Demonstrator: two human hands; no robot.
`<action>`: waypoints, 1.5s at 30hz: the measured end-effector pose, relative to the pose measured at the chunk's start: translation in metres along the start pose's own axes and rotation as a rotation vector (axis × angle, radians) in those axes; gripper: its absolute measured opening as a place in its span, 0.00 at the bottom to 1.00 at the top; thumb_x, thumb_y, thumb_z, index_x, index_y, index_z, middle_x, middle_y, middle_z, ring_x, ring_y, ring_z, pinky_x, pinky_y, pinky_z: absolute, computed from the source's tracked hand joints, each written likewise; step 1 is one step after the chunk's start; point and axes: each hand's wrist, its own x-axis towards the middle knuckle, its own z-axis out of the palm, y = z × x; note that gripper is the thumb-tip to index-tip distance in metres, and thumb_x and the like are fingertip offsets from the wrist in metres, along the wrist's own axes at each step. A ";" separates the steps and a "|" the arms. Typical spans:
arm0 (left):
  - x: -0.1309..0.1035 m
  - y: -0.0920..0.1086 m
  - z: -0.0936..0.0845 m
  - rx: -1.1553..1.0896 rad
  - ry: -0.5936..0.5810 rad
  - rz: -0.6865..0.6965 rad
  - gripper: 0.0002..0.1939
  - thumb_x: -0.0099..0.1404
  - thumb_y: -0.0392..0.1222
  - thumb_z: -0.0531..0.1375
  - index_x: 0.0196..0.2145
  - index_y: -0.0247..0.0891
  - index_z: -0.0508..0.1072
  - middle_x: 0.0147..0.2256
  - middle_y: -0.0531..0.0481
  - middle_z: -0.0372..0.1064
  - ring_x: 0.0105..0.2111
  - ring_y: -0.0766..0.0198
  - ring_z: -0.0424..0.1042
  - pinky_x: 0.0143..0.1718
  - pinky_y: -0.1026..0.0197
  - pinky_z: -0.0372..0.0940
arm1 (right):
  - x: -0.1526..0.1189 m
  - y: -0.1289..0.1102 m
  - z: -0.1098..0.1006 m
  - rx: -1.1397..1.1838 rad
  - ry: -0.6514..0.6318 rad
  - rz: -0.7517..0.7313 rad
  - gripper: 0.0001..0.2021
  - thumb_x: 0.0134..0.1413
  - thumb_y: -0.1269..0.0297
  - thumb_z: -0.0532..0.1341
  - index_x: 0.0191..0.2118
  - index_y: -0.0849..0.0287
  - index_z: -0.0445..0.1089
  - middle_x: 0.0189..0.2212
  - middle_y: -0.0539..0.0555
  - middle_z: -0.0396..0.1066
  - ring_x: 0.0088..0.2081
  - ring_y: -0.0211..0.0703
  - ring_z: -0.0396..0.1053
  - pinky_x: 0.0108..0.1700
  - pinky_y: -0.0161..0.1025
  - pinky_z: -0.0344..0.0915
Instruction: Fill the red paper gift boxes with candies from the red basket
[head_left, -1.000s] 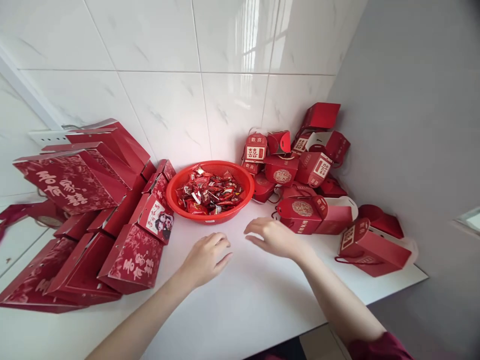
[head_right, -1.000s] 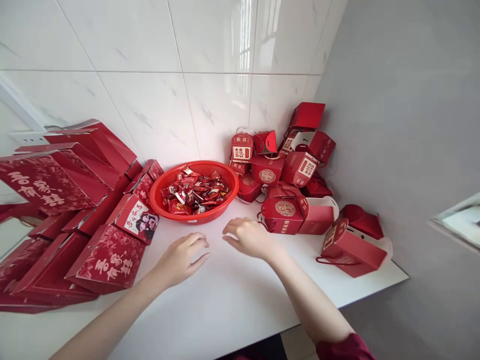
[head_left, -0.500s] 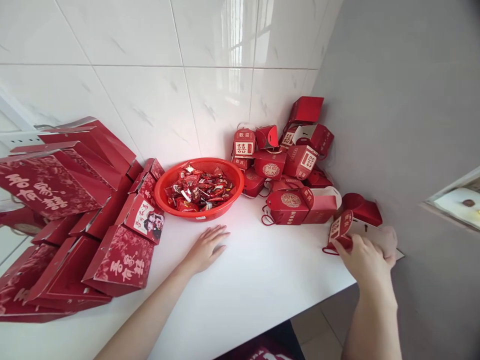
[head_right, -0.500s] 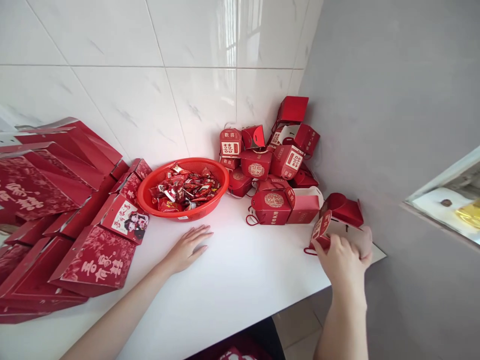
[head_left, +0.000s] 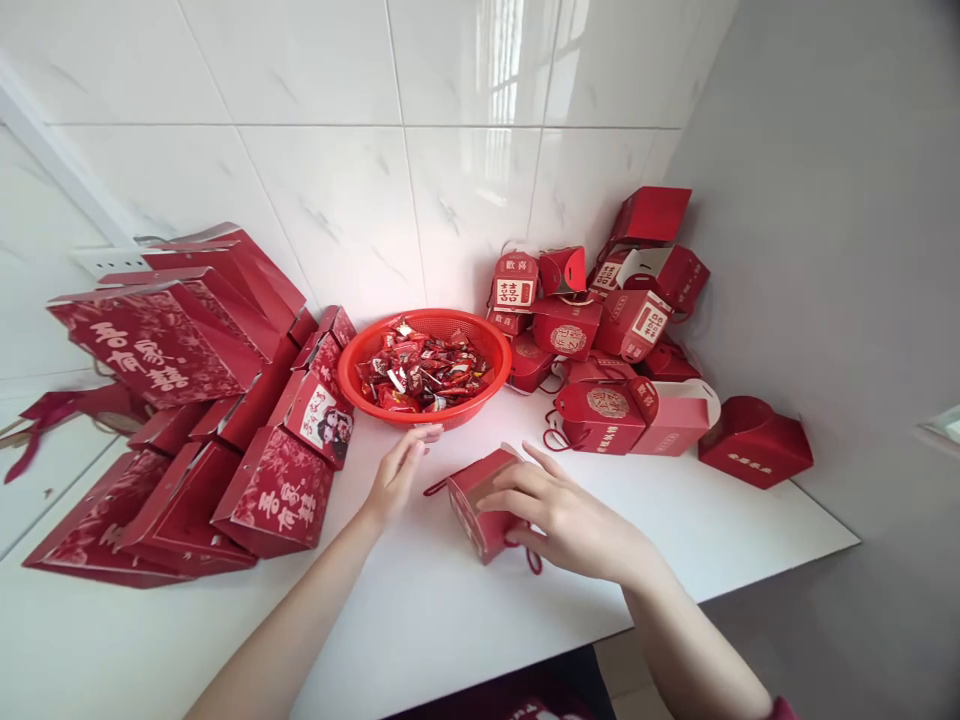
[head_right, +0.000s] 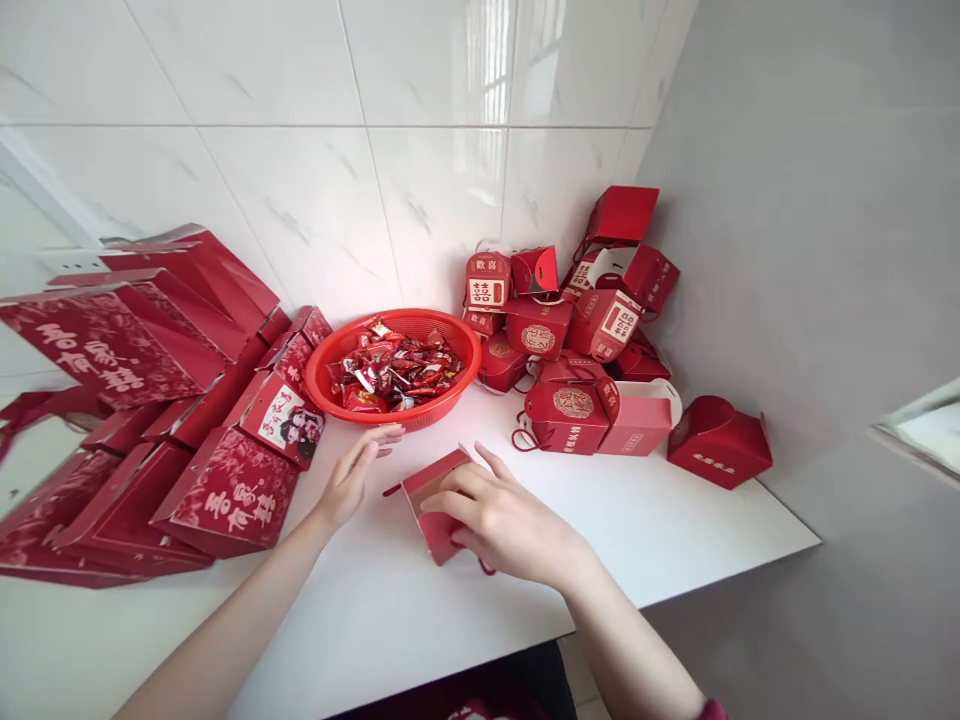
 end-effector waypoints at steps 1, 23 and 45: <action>-0.002 0.007 -0.006 -0.056 0.033 0.004 0.23 0.75 0.51 0.46 0.59 0.39 0.68 0.57 0.39 0.67 0.56 0.53 0.69 0.55 0.51 0.66 | 0.010 0.000 0.000 -0.028 0.012 -0.056 0.16 0.64 0.76 0.58 0.53 0.53 0.68 0.47 0.52 0.72 0.51 0.42 0.69 0.70 0.61 0.35; -0.035 0.026 -0.034 0.273 0.143 0.155 0.10 0.69 0.46 0.52 0.40 0.39 0.69 0.51 0.43 0.61 0.50 0.53 0.65 0.43 0.58 0.64 | 0.035 0.053 0.051 0.106 0.315 -0.282 0.08 0.60 0.67 0.57 0.45 0.57 0.68 0.42 0.57 0.74 0.45 0.46 0.71 0.60 0.55 0.62; -0.024 0.003 -0.042 0.081 0.174 -0.331 0.26 0.62 0.55 0.62 0.19 0.38 0.53 0.19 0.58 0.48 0.22 0.69 0.53 0.24 0.67 0.51 | 0.034 0.059 0.058 0.127 0.155 -0.061 0.10 0.65 0.69 0.56 0.49 0.57 0.70 0.34 0.55 0.72 0.36 0.45 0.69 0.41 0.44 0.65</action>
